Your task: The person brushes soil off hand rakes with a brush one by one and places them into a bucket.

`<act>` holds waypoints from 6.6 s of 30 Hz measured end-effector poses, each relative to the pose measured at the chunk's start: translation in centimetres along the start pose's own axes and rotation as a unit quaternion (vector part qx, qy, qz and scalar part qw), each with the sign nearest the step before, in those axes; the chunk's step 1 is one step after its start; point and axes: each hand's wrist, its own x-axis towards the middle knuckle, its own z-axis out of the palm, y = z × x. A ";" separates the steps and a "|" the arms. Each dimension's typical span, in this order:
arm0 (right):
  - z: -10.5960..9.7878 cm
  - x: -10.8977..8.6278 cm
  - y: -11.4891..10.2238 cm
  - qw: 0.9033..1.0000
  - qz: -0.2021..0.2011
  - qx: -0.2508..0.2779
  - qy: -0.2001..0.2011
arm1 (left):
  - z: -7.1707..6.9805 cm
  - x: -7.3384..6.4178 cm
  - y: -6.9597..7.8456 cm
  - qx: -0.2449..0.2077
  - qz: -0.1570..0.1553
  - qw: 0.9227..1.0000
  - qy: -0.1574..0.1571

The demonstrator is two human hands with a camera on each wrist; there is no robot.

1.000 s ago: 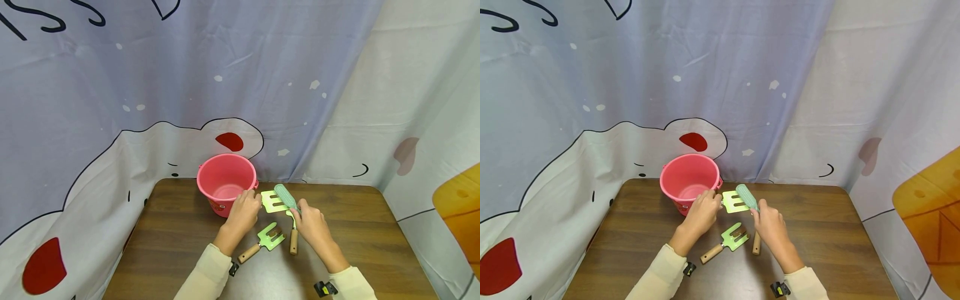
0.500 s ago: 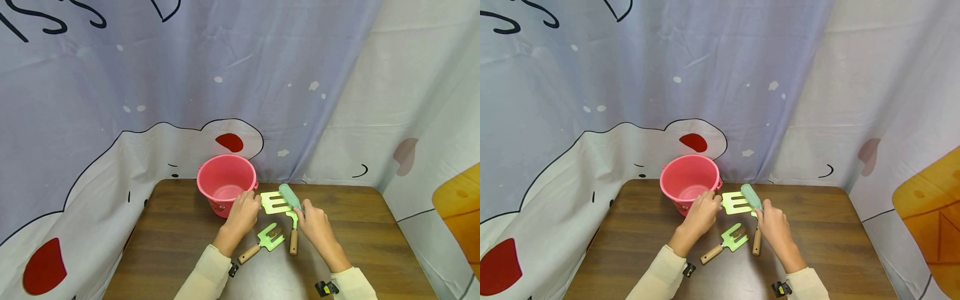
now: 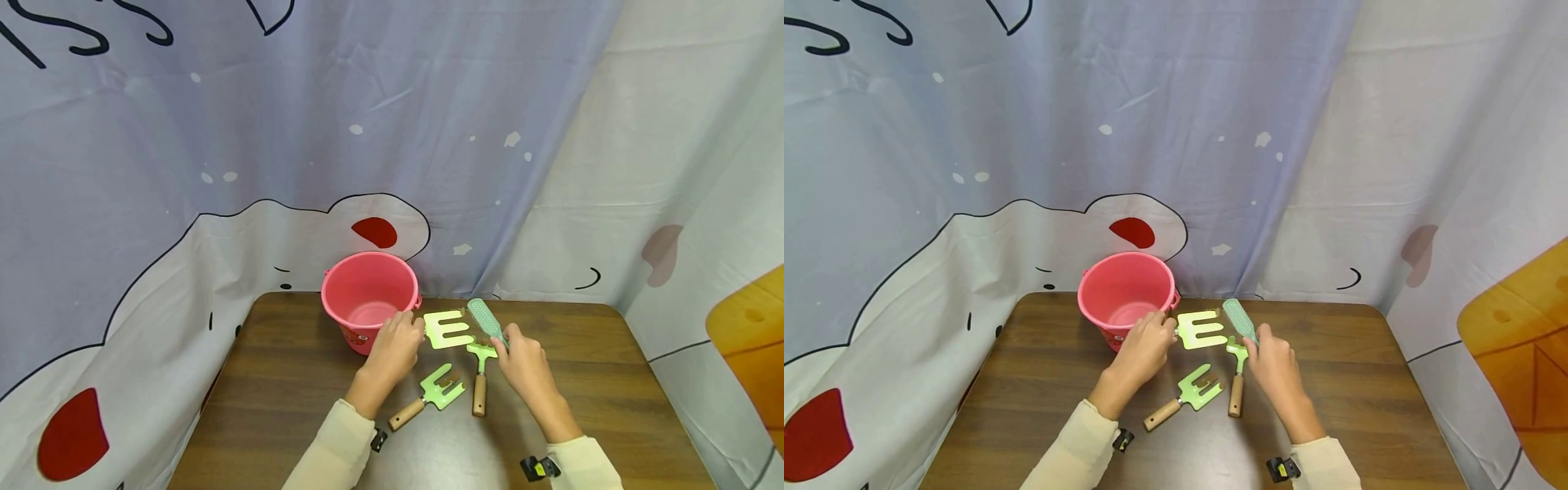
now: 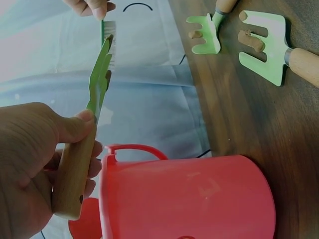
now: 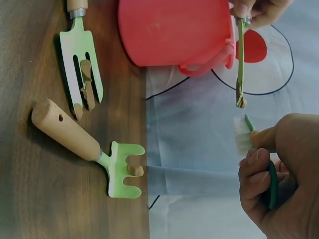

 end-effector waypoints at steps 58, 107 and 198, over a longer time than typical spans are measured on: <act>0.5 -0.4 -1.8 0.995 -0.072 0.038 0.049 | 0.2 0.1 0.3 0.010 0.000 1.000 0.020; 0.7 -0.5 -3.4 0.995 -0.088 0.036 0.027 | 0.5 0.0 0.5 0.001 0.008 1.000 0.023; -0.4 0.3 -2.0 0.995 -0.079 0.002 0.056 | 1.2 -0.4 0.9 0.017 0.014 0.999 0.038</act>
